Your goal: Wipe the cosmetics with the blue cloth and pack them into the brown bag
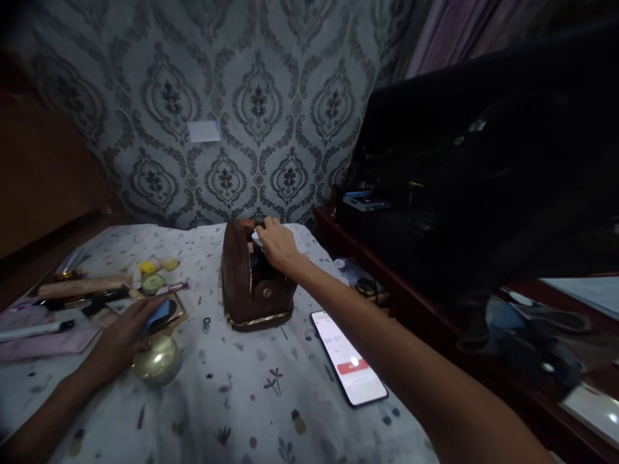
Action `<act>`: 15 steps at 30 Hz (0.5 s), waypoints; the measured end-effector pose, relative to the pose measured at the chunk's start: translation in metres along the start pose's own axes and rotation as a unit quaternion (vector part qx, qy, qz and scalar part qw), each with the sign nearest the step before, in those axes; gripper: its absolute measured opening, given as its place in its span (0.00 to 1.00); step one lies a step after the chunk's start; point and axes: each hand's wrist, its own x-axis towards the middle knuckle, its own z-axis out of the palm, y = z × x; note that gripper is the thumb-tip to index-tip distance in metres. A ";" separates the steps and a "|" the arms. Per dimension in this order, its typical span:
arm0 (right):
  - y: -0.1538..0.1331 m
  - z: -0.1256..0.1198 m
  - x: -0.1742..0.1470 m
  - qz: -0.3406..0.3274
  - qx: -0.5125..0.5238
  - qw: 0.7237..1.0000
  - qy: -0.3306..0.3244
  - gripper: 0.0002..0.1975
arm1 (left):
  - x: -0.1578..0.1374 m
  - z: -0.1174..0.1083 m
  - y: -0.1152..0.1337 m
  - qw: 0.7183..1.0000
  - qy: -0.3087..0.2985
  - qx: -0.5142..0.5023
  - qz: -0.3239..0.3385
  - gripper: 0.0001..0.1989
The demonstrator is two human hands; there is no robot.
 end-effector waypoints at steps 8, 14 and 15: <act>0.003 0.002 -0.002 -0.008 0.009 1.000 -0.010 0.13 | 0.000 -0.003 -0.002 1.000 -0.019 -0.020 -0.007 0.29; 0.002 -0.001 -0.003 -0.012 0.014 1.000 -0.016 0.11 | -0.001 -0.006 -0.001 0.999 -0.013 -0.048 0.015 0.29; 0.002 -0.002 -0.003 -0.010 0.014 1.000 -0.020 0.11 | -0.001 -0.005 -0.002 0.999 -0.010 -0.050 0.015 0.29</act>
